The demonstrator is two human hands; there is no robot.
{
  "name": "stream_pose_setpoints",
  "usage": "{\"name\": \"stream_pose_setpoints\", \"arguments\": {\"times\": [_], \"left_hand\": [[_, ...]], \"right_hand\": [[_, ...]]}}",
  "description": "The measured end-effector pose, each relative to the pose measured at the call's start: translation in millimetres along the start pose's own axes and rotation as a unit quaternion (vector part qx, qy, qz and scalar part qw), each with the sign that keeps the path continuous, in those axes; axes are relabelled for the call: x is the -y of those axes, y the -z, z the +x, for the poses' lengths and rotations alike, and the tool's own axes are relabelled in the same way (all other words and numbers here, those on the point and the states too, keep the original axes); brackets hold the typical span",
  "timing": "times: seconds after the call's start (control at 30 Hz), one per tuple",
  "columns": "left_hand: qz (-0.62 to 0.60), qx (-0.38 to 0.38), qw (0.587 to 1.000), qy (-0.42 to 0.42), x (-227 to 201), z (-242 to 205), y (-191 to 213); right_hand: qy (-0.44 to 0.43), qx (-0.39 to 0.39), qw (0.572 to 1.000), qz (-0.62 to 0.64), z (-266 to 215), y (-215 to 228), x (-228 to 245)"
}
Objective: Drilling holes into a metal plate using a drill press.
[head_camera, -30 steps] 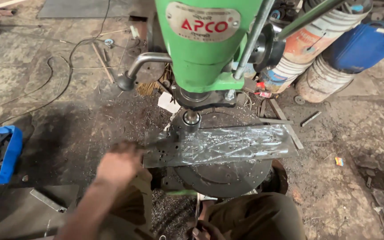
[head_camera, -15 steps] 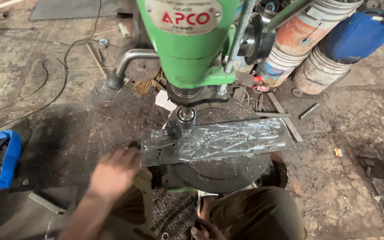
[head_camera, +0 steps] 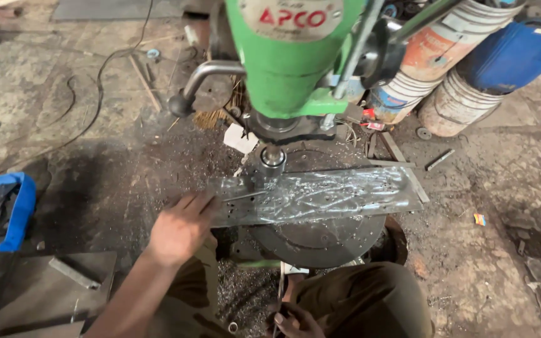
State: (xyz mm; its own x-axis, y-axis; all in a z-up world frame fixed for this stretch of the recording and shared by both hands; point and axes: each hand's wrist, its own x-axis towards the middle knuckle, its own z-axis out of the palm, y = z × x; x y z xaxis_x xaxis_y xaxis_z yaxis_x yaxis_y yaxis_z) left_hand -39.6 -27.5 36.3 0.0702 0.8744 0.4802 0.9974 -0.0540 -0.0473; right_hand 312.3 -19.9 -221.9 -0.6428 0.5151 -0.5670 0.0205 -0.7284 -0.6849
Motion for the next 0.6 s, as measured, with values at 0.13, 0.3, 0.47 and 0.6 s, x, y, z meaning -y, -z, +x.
{"name": "stream_pose_setpoints", "arguments": {"times": [0.13, 0.3, 0.47, 0.6], "left_hand": [[0.018, 0.057, 0.998, -0.019, -7, 7, -5], [0.042, 0.095, 0.993, -0.061, 1, -5, -38], [-0.043, 0.097, 0.993, 0.054, 0, -12, -67], [-0.060, 0.069, 0.990, 0.104, -15, 19, -53]], "right_hand": [[-0.009, 0.091, 0.996, -0.024, 1, 2, 12], [-0.023, 0.066, 0.997, -0.045, 6, 7, 10], [-0.029, 0.061, 0.998, 0.018, 4, 3, 13], [-0.075, 0.046, 0.995, 0.042, 8, 13, 7]]}}
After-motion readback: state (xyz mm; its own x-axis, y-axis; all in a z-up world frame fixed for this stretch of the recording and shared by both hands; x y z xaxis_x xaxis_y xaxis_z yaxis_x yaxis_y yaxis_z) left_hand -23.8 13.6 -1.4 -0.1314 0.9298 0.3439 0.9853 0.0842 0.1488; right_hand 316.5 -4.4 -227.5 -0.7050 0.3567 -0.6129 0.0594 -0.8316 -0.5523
